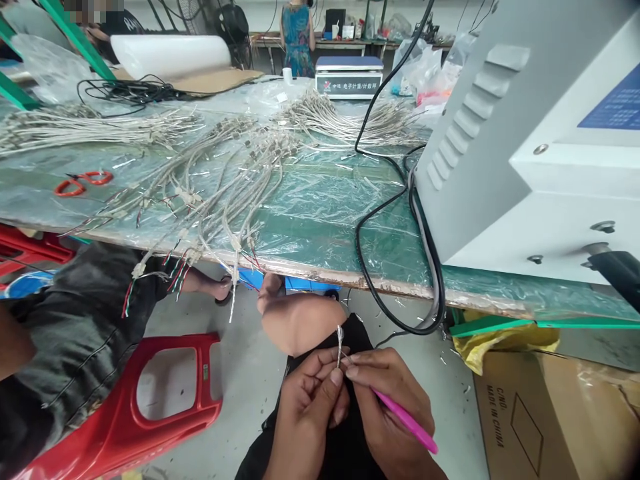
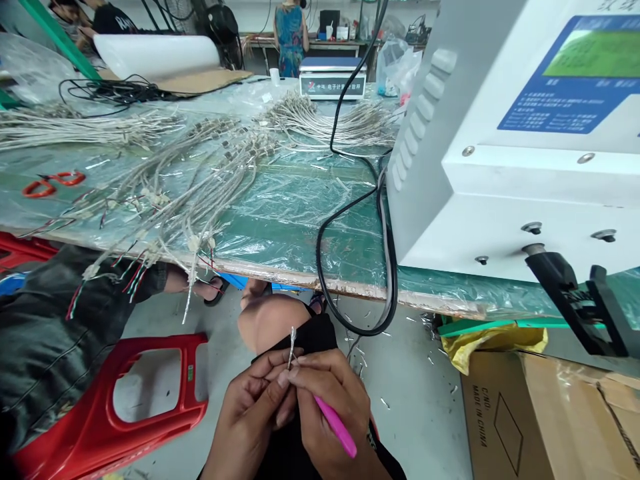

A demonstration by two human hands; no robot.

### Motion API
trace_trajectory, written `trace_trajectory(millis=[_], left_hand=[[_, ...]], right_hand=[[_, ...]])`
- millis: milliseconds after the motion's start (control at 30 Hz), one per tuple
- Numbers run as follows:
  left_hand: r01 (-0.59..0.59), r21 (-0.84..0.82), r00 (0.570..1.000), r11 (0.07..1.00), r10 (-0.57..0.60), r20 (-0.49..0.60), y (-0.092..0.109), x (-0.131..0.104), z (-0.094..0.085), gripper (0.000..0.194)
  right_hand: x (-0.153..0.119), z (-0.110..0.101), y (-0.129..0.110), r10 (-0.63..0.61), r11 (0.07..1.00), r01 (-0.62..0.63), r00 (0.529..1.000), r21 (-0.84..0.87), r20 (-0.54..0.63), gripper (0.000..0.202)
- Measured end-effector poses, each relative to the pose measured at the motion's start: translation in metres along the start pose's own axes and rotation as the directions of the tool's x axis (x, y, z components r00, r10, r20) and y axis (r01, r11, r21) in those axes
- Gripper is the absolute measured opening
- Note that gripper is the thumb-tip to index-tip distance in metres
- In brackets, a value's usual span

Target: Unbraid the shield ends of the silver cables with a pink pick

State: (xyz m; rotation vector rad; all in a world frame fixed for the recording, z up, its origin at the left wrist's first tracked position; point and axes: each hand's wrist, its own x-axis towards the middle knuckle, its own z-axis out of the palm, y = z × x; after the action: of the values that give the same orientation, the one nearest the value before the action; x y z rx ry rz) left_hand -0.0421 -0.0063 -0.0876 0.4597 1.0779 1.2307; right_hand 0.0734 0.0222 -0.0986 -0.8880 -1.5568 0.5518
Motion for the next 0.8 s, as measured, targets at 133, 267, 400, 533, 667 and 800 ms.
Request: trace_trajectory(millis=[133, 267, 400, 533, 667, 800], left_hand=[[0.0, 0.001, 1.0, 1.0, 0.0, -0.001, 0.0, 0.001, 0.0, 0.034], [0.002, -0.002, 1.0, 1.0, -0.002, 0.003, -0.003, 0.005, 0.001, 0.031], [0.016, 0.01, 1.0, 1.0, -0.016, 0.019, -0.007, 0.011, 0.002, 0.034], [0.016, 0.044, 0.999, 0.999, -0.018, 0.033, -0.009, 0.018, 0.003, 0.037], [-0.009, 0.06, 0.999, 0.998, 0.006, 0.05, -0.009, 0.021, 0.007, 0.036], [-0.015, 0.077, 0.999, 0.997, 0.011, 0.052, -0.009, 0.02, 0.011, 0.034]], right_hand=[[0.002, 0.002, 0.0, 0.006, 1.0, -0.006, 1.0, -0.022, -0.017, 0.032], [-0.001, -0.001, 0.003, 0.028, 0.998, -0.03, 0.999, -0.055, -0.033, 0.033], [-0.004, -0.005, 0.011, 0.023, 0.998, -0.024, 1.0, -0.065, -0.011, 0.034], [0.0, -0.007, 0.015, 0.007, 0.998, -0.007, 1.0, -0.06, 0.001, 0.035], [0.003, -0.008, 0.015, -0.004, 0.996, 0.003, 1.0, -0.084, -0.019, 0.034], [-0.001, -0.008, 0.019, 0.02, 0.993, -0.023, 0.999, -0.115, -0.032, 0.033]])
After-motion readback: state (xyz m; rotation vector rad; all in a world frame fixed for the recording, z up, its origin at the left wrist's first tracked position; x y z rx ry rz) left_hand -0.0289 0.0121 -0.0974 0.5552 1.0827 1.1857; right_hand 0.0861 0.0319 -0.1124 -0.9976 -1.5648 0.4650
